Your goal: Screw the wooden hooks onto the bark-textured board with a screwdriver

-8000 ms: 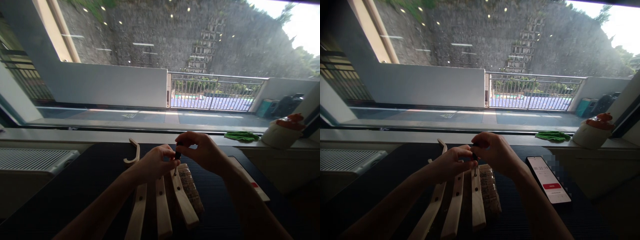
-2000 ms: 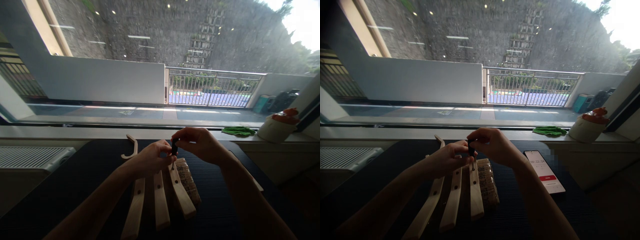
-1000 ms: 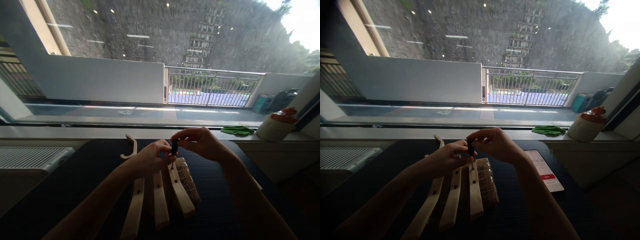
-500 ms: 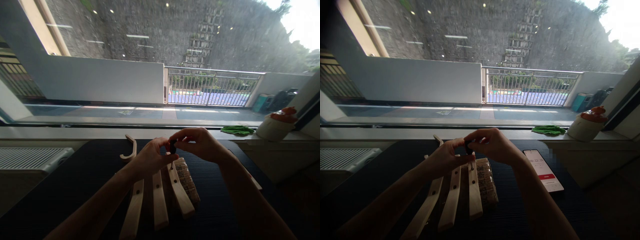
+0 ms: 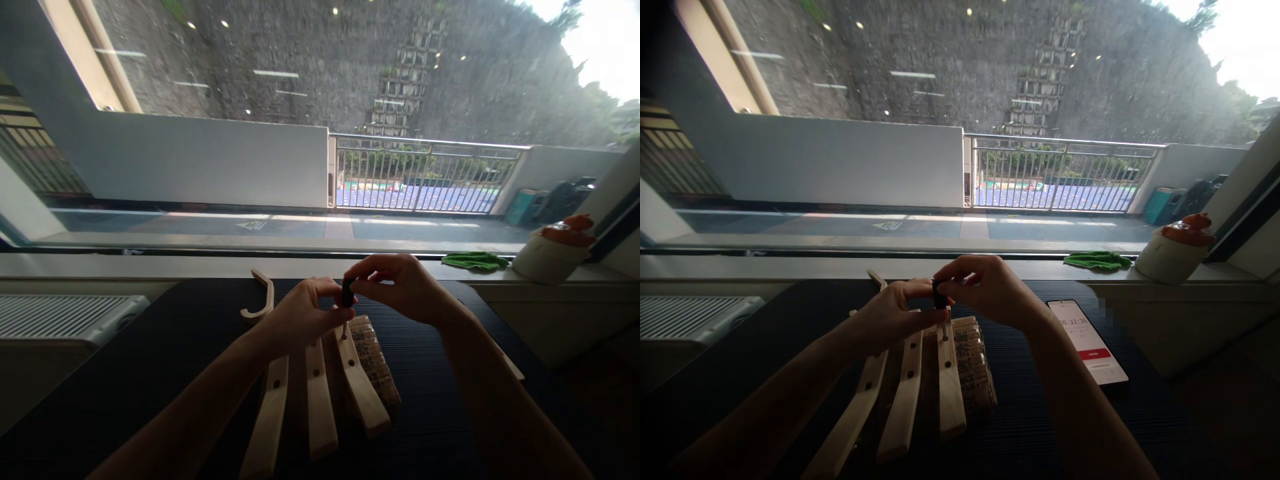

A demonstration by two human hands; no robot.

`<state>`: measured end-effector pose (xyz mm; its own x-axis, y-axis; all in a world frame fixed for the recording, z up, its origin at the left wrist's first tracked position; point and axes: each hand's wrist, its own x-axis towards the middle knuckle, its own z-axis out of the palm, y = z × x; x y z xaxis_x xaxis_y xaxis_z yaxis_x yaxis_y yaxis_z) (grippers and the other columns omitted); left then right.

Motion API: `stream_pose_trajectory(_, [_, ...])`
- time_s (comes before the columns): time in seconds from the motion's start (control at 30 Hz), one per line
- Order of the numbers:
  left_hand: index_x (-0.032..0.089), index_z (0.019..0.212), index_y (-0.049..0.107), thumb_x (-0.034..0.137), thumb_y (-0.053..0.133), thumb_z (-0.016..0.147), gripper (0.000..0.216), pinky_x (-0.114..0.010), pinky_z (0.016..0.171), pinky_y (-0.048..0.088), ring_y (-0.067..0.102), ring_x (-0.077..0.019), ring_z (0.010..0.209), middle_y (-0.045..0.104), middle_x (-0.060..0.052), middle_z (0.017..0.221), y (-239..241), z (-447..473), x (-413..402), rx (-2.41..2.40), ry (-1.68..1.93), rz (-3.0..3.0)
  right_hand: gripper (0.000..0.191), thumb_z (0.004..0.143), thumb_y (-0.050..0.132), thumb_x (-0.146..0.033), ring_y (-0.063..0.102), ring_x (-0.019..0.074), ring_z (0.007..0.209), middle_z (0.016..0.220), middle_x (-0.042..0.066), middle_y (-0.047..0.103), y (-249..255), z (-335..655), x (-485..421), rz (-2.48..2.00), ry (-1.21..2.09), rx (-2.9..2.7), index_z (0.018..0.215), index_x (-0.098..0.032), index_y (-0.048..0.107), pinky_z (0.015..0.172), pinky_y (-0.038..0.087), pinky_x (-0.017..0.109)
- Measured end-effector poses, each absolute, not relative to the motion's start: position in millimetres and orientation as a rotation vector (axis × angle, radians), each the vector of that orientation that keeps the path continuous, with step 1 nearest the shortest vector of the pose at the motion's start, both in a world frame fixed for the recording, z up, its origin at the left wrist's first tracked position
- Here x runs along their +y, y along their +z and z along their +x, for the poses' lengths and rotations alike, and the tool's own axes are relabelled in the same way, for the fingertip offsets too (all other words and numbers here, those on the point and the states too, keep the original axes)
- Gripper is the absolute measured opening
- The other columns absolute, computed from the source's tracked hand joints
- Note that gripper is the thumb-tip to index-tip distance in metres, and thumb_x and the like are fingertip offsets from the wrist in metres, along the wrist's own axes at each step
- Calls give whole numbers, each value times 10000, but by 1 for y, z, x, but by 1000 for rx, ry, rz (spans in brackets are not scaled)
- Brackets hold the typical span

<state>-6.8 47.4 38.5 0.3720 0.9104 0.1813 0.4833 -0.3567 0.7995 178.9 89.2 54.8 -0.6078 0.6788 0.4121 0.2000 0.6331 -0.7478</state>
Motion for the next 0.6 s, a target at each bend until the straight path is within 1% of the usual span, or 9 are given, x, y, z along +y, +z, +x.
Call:
stream_pose_trajectory(0.13, [194, 971, 592, 401, 588, 724, 322, -310, 698, 457, 576, -188, 826, 605, -47, 942, 36, -8, 46, 1272, 808, 1888, 199, 771, 574, -244, 624, 141, 746, 855, 30, 672, 55, 180, 89, -682, 840, -2155, 942, -184, 657, 704, 515, 306])
stream_pose_trajectory(0.23, [180, 952, 560, 413, 581, 725, 326, -288, 649, 458, 580, -168, 758, 615, -34, 853, 31, -5, 45, 1310, 844, 1849, 199, 770, 572, -240, 620, 140, 744, 860, 29, 669, 56, 180, 88, -687, 836, -2163, 941, -182, 656, 694, 512, 302])
stream_pose_trajectory(0.33, [171, 883, 554, 444, 577, 718, 319, -273, 622, 453, 568, -156, 730, 598, -20, 798, 29, -2, 45, 1352, 917, 1884, 196, 767, 576, -242, 618, 138, 740, 849, 27, 668, 56, 179, 87, -693, 837, -2160, 934, -179, 658, 690, 510, 297])
stream_pose_trajectory(0.4, [167, 861, 557, 449, 571, 720, 315, -266, 602, 448, 562, -151, 713, 590, -21, 796, 29, -2, 45, 1355, 934, 1917, 199, 768, 576, -247, 616, 137, 738, 847, 27, 667, 56, 179, 87, -695, 839, -2162, 937, -180, 658, 689, 509, 295])
stream_pose_trajectory(0.6, [179, 864, 578, 347, 550, 755, 202, -269, 623, 450, 569, -154, 737, 603, -30, 841, 38, -7, 42, 1287, 897, 1982, 193, 775, 568, -240, 614, 133, 747, 858, 25, 667, 54, 178, 87, -703, 843, -2155, 938, -184, 656, 697, 506, 297])
